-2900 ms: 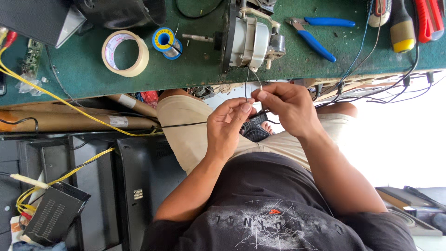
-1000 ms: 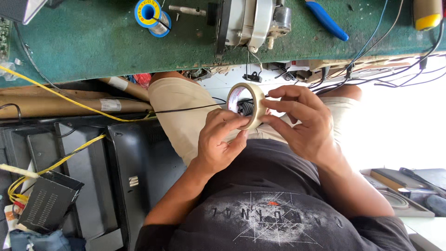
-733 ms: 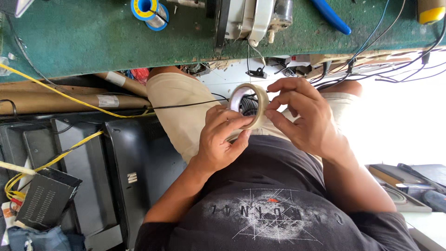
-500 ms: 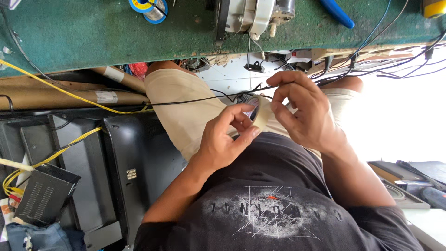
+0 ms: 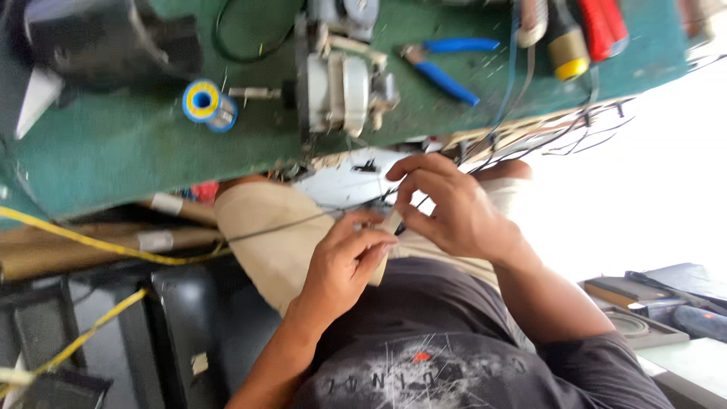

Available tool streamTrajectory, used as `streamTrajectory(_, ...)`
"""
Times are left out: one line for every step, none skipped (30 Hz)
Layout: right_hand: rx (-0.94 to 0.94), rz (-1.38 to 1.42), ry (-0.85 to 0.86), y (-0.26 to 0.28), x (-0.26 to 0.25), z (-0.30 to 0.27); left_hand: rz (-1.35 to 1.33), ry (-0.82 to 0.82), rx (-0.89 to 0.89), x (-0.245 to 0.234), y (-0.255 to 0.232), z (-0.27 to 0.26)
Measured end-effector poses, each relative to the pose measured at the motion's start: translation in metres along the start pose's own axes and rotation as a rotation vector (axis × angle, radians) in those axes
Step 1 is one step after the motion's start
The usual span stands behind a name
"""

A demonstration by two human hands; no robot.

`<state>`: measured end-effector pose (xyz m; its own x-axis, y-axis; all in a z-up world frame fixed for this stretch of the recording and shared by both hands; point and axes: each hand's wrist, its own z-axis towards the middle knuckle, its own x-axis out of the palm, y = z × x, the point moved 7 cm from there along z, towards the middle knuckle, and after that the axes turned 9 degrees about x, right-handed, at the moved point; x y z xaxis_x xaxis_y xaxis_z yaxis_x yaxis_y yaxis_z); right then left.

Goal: The person twists and connects wires on a motor assembly, then uses a screwdriver to tighten screws on the motor housing. They reassemble the motor casing and rotate the shaft to check the mechanism.

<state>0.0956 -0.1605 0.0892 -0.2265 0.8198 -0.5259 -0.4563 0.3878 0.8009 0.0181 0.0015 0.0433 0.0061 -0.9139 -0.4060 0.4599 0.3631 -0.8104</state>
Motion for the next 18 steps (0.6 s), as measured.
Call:
streamTrajectory(0.007, 0.003, 0.011, 0.002, -0.002, 0.003, -0.041, 0.032, -0.012, 0.001, -0.002, 0.003)
streamTrajectory(-0.006, -0.016, -0.01, 0.004, -0.012, 0.006, -0.046, 0.034, 0.018, -0.002, -0.004, 0.004)
streamTrajectory(-0.013, -0.1, 0.106, 0.005, -0.012, 0.009, -0.044, 0.077, -0.021, -0.002, -0.002, 0.004)
streamTrajectory(-0.023, -0.188, 0.217, 0.006, -0.014, 0.013, -0.039, 0.118, -0.053, -0.003, 0.001, 0.005)
streamTrajectory(-0.037, -0.211, 0.193, -0.003, -0.031, 0.024, -0.04, 0.117, -0.016, -0.005, 0.003, 0.004)
streamTrajectory(0.004, -0.211, 0.054, -0.013, -0.056, 0.033, -0.045, 0.093, -0.085, -0.007, 0.012, -0.002)
streamTrajectory(0.042, -0.207, -0.086, -0.024, -0.081, 0.041, -0.05, 0.069, -0.154, -0.01, 0.021, -0.008)
streamTrajectory(0.041, -0.213, -0.096, -0.043, -0.107, 0.053, -0.052, 0.074, -0.144, -0.012, 0.021, -0.011)
streamTrajectory(0.069, -0.444, -0.234, -0.063, -0.139, 0.064, -0.09, 0.018, -0.173, -0.018, 0.025, -0.014)
streamTrajectory(0.096, -0.672, -0.367, -0.08, -0.171, 0.075, -0.129, -0.04, -0.205, -0.023, 0.028, -0.018)
streamTrajectory(0.096, -0.677, -0.374, -0.092, -0.187, 0.079, -0.132, -0.036, -0.199, -0.026, 0.029, -0.025)
streamTrajectory(0.321, -0.735, -0.295, -0.119, -0.204, 0.088, -0.19, -0.086, -0.249, -0.029, 0.036, -0.031)
streamTrajectory(0.546, -0.786, -0.211, -0.146, -0.222, 0.094, -0.25, -0.136, -0.3, -0.033, 0.043, -0.037)
streamTrajectory(0.531, -0.794, -0.217, -0.149, -0.225, 0.094, -0.253, -0.149, -0.288, -0.033, 0.046, -0.037)
streamTrajectory(0.612, -0.8, -0.146, -0.16, -0.226, 0.092, -0.31, -0.19, -0.296, -0.034, 0.052, -0.039)
streamTrajectory(0.696, -0.801, -0.063, -0.173, -0.223, 0.088, -0.364, -0.232, -0.315, -0.035, 0.056, -0.045)
streamTrajectory(0.684, -0.806, -0.058, -0.178, -0.227, 0.088, -0.365, -0.246, -0.315, -0.035, 0.058, -0.04)
streamTrajectory(0.703, -0.828, -0.113, -0.185, -0.23, 0.087, -0.342, -0.225, -0.279, -0.037, 0.055, -0.037)
